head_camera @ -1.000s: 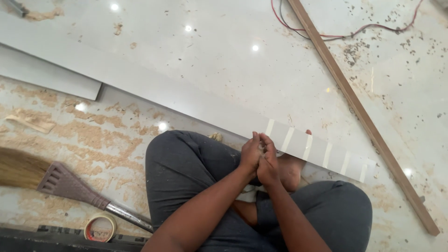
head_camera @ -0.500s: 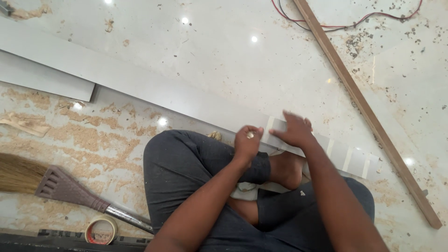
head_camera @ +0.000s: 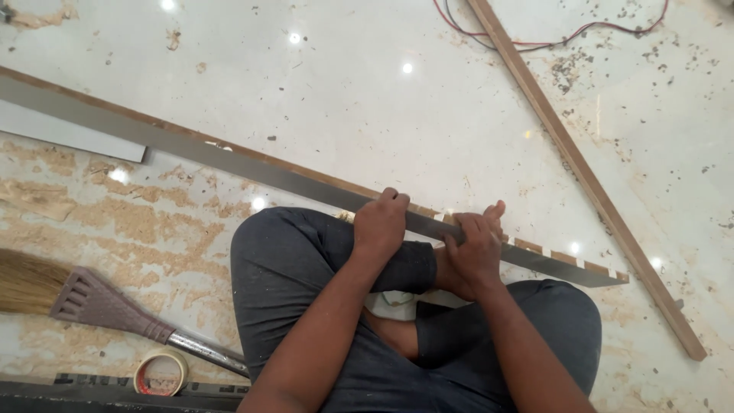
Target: The person applies protective or masking tape strips to the edges of a long white wooden board.
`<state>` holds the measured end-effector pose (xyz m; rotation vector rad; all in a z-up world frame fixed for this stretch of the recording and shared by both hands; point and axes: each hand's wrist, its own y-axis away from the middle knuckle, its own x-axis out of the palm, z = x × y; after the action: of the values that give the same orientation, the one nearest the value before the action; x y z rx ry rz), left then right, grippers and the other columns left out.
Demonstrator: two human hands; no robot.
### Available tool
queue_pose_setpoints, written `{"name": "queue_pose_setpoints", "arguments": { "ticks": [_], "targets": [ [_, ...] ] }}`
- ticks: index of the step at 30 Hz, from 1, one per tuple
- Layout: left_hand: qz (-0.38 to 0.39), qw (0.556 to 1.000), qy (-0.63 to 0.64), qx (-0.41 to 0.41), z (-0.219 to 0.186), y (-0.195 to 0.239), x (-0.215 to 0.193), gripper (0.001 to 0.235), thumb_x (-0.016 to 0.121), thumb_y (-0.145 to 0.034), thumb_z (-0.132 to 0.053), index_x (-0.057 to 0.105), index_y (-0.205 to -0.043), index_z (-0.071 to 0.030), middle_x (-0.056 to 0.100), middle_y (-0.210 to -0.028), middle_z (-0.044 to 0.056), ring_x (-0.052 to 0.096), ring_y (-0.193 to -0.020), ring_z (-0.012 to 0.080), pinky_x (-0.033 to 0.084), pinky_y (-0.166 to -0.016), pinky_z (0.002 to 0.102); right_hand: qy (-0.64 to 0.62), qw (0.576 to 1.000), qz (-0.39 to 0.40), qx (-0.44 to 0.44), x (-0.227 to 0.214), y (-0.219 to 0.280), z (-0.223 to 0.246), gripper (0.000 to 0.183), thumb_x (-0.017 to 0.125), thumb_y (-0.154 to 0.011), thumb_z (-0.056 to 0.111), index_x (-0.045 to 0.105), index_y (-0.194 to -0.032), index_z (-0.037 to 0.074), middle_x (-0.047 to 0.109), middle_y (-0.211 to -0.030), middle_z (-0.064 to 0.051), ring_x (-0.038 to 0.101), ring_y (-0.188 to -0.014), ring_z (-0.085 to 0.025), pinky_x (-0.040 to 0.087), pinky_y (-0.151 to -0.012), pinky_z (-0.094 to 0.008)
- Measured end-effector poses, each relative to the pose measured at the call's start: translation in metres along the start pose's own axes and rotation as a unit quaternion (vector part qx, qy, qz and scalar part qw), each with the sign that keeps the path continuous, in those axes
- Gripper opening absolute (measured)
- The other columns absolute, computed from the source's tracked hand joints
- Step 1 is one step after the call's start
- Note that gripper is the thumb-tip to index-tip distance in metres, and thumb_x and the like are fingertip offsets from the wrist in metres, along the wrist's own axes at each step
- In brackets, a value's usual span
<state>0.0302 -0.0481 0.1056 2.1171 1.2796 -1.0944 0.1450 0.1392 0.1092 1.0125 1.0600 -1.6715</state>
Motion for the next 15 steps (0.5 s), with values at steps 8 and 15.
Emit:
{"name": "queue_pose_setpoints", "arguments": {
  "ticks": [8,15],
  "targets": [
    [-0.04,0.999,0.027,0.013,-0.005,0.007,-0.01,0.015,0.064,-0.086,-0.008,0.07,-0.099,-0.012,0.067,-0.104,0.008,0.071,-0.086,0.0332,0.057,-0.07,0.046,-0.162,0.982,0.047,0.09,-0.008,-0.022,0.008,0.018,0.076,-0.091,0.021,0.079,-0.102,0.007,0.077,-0.101,-0.009,0.072,-0.093,-0.023,0.052,-0.088,-0.039],
    [-0.032,0.998,0.048,0.011,-0.005,0.009,-0.014,0.017,0.068,-0.085,-0.011,0.071,-0.101,-0.013,0.067,-0.105,0.008,0.071,-0.085,0.033,0.057,-0.071,0.046,-0.146,0.957,0.159,0.196,-0.024,-0.046,0.016,0.019,0.079,-0.087,0.024,0.08,-0.099,0.009,0.077,-0.091,-0.011,0.072,-0.082,-0.023,0.054,-0.08,-0.036]
  ]
}}
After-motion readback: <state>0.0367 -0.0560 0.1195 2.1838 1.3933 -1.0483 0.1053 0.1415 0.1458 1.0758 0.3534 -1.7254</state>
